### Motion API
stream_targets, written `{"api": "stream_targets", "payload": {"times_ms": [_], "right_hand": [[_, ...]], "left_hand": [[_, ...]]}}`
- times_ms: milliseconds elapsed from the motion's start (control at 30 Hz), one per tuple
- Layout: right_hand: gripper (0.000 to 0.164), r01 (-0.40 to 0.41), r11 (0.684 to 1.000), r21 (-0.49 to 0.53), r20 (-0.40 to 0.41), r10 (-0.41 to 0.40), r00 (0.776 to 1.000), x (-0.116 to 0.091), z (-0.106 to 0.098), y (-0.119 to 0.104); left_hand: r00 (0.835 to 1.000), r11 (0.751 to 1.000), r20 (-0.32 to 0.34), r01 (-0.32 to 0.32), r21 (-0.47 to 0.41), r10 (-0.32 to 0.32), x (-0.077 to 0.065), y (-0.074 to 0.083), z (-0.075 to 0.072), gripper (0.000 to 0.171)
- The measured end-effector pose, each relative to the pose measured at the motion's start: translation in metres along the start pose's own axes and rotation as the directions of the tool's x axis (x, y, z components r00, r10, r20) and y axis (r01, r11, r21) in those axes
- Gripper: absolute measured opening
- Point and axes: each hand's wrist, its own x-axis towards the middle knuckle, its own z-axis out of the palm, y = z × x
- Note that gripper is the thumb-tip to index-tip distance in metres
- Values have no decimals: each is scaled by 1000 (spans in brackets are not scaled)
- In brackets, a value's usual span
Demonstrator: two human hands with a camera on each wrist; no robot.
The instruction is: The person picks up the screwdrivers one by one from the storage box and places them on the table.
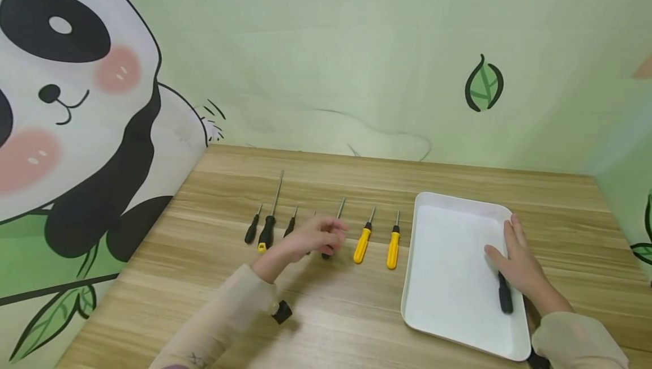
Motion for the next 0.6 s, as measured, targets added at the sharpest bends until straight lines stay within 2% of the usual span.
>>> {"api": "stream_targets", "payload": {"times_ms": [400,600], "right_hand": [[76,1,1000,3,-4,-1,1000,-1,-1,-3],[76,-5,1000,-10,-4,5,1000,-1,-1,-3]], "left_hand": [[995,997,99,-11,-77,18,4,9,20,35],[992,992,124,-22,-120,37,5,15,32,36]]}}
